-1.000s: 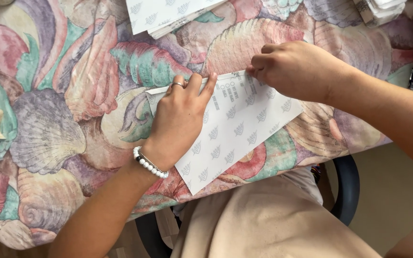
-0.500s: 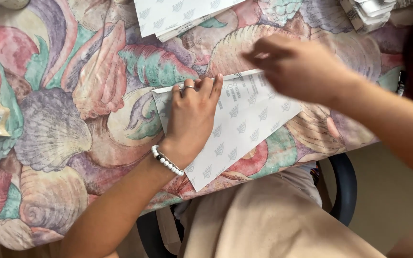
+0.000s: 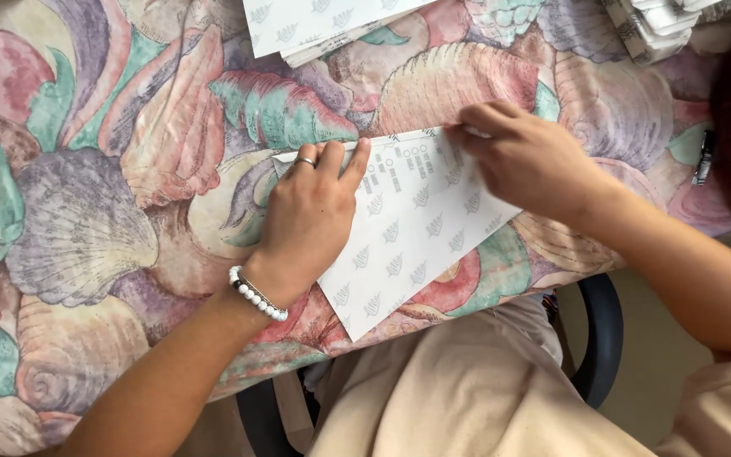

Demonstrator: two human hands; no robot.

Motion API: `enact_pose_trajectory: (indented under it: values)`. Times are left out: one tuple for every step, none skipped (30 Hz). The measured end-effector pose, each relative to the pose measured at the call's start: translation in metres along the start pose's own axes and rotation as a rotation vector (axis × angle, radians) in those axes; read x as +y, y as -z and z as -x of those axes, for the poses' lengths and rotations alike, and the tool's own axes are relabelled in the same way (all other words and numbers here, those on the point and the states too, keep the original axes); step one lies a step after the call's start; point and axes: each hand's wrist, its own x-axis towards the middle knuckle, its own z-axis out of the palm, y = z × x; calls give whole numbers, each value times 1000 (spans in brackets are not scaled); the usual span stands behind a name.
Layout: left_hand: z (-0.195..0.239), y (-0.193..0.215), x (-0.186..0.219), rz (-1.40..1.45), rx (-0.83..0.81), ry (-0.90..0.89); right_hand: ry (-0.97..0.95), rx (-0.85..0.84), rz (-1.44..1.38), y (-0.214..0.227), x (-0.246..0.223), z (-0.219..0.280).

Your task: Cutting and folding printed packaging paper into specific shapes on a table.

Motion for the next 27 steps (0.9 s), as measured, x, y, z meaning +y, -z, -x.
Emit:
enact_pose_trajectory:
  values:
    - [0, 1, 0, 4, -4, -3, -13, -20, 14, 0, 8, 10]
    - [-2, 2, 0, 9, -1, -3, -14, -25, 18, 9, 10, 12]
    - [-3, 3, 1, -11, 0, 4, -122, -153, -32, 17, 12, 15]
    - [-4, 5, 2, -32, 0, 12, -231, -277, -83, 26, 14, 19]
    - [-7, 4, 3, -27, 3, 13, -231, -281, -79, 26, 20, 23]
    - [-9, 4, 4, -32, -14, 10, -188, -229, 55, 24, 26, 27]
    - [-11, 3, 5, -36, -30, 6, -143, -177, 189, 23, 31, 31]
    - [-13, 3, 6, -38, -29, 4, -145, -174, 190, 26, 19, 17]
    - [-14, 2, 8, -67, -41, 3, -144, -144, 74, 29, 6, 4]
    - [-14, 2, 9, -96, -57, 6, -139, -113, -47, 32, -7, -10]
    - [-14, 2, 9, -100, -60, 7, -137, -111, -50, 26, -16, -21]
    - [-14, 2, 9, -114, -75, 10, -117, -188, -122, 20, -25, -32]
    - [-14, 2, 9, -129, -90, 12, -95, -266, -194, 14, -34, -43]
    - [-14, 2, 8, -131, -95, 13, -93, -264, -198, 6, -33, -42]
    - [-13, 2, 8, -78, -64, 24, -36, -186, -128, -3, -33, -42]
    - [-13, 1, 8, -23, -31, 36, 21, -108, -57, -11, -32, -42]
    - [-12, 2, 7, -24, -33, 38, 23, -108, -60, -2, -26, -38]
    - [-11, 3, 7, -50, -28, 33, -61, -185, -159, 7, -21, -33]
    - [-11, 3, 7, -76, -22, 27, -145, -261, -258, 17, -15, -27]
    - [-10, 3, 6, -73, -21, 26, -147, -263, -257, 18, -3, -13]
    - [-10, 3, 5, -54, -14, 21, -170, -249, -187, 19, 9, 1]
    - [-11, 3, 3, -37, -3, 17, -191, -233, -114, 20, 22, 15]
    - [-18, 9, 0, -37, 0, 16, -191, -232, -111, 19, 34, 25]
    - [-26, 15, -2, 30, -148, 5, -140, -150, -40, 17, 45, 37]
    - [-34, 20, -4, 95, -297, -5, -89, -69, 33, 16, 56, 49]
    - [-48, 25, -5, 98, -294, -16, -100, -70, 37, 21, 54, 54]
    - [-62, 30, -5, 149, -259, -34, -175, 29, -141, 25, 52, 60]
